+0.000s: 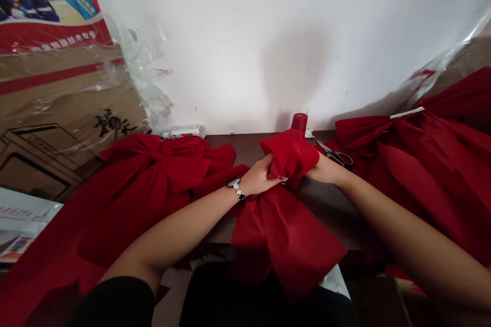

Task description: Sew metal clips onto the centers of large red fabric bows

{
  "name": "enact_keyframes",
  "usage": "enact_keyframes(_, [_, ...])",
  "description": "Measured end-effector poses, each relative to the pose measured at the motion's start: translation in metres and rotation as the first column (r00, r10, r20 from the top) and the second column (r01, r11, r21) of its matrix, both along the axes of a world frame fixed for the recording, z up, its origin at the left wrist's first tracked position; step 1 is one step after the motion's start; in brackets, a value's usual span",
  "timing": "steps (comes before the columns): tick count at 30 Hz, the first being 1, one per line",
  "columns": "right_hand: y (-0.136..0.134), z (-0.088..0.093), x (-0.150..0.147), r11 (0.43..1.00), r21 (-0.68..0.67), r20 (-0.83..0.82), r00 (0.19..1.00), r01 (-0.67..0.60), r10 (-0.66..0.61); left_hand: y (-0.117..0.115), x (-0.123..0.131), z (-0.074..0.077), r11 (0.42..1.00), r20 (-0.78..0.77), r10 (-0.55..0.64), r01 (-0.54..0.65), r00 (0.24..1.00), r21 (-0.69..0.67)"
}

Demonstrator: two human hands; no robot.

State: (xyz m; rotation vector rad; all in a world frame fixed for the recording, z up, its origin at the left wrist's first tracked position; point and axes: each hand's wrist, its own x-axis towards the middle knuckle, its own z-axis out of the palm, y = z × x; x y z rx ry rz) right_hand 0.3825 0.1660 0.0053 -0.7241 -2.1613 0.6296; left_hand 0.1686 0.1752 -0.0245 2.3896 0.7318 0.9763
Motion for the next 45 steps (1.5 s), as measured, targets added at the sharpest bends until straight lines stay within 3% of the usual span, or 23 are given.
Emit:
enact_keyframes(5, [-0.001, 0.000, 0.000, 0.998, 0.062, 0.005, 1.000, -0.029, 0.029, 0.002, 0.000, 0.001, 0.999, -0.018, -0.021, 0.021, 1.000, -0.027])
enact_keyframes(8, [-0.002, 0.001, -0.004, 0.999, 0.047, -0.073, 0.997, -0.010, 0.013, 0.001, 0.001, 0.003, 0.998, 0.039, -0.029, 0.032, 0.999, -0.059])
enact_keyframes(11, [0.000, 0.002, -0.012, 0.998, -0.028, -0.200, 0.977, 0.062, -0.066, -0.001, 0.002, 0.006, 0.977, 0.161, -0.015, 0.049, 0.987, -0.207])
enact_keyframes(15, [0.005, -0.003, -0.020, 0.980, -0.172, -0.283, 0.948, 0.099, -0.145, -0.001, 0.003, 0.007, 0.902, 0.272, 0.020, 0.100, 0.962, -0.420])
enact_keyframes(22, [0.009, -0.018, -0.025, 0.931, -0.137, -0.217, 0.907, 0.338, -0.361, 0.005, 0.005, 0.005, 0.908, 0.251, 0.174, -0.057, 0.952, -0.416])
enact_keyframes(28, [0.003, -0.017, -0.030, 0.966, -0.154, -0.174, 0.956, 0.210, -0.235, 0.010, 0.004, 0.000, 0.902, 0.252, 0.248, -0.128, 0.935, -0.413])
enact_keyframes(31, [0.000, -0.011, -0.026, 0.921, -0.050, -0.090, 0.917, 0.385, -0.388, 0.011, 0.004, -0.001, 0.888, 0.225, 0.291, -0.175, 0.930, -0.425])
enact_keyframes(34, [-0.002, -0.003, -0.020, 0.822, 0.195, -0.085, 0.844, 0.535, -0.529, 0.010, 0.005, -0.001, 0.871, 0.172, 0.332, -0.231, 0.928, -0.435])
enact_keyframes(38, [-0.002, 0.002, -0.018, 0.785, 0.510, -0.025, 0.918, 0.353, -0.396, 0.004, 0.007, 0.003, 0.888, 0.111, 0.344, -0.285, 0.932, -0.362])
enact_keyframes(41, [0.001, 0.001, -0.020, 0.765, 0.610, 0.096, 0.939, 0.207, -0.330, 0.000, 0.009, 0.006, 0.895, 0.052, 0.369, -0.340, 0.928, -0.289])
enact_keyframes(45, [0.002, 0.000, -0.019, 0.713, 0.690, 0.168, 0.929, 0.128, -0.330, -0.002, 0.011, 0.006, 0.889, 0.023, 0.377, -0.355, 0.926, -0.288])
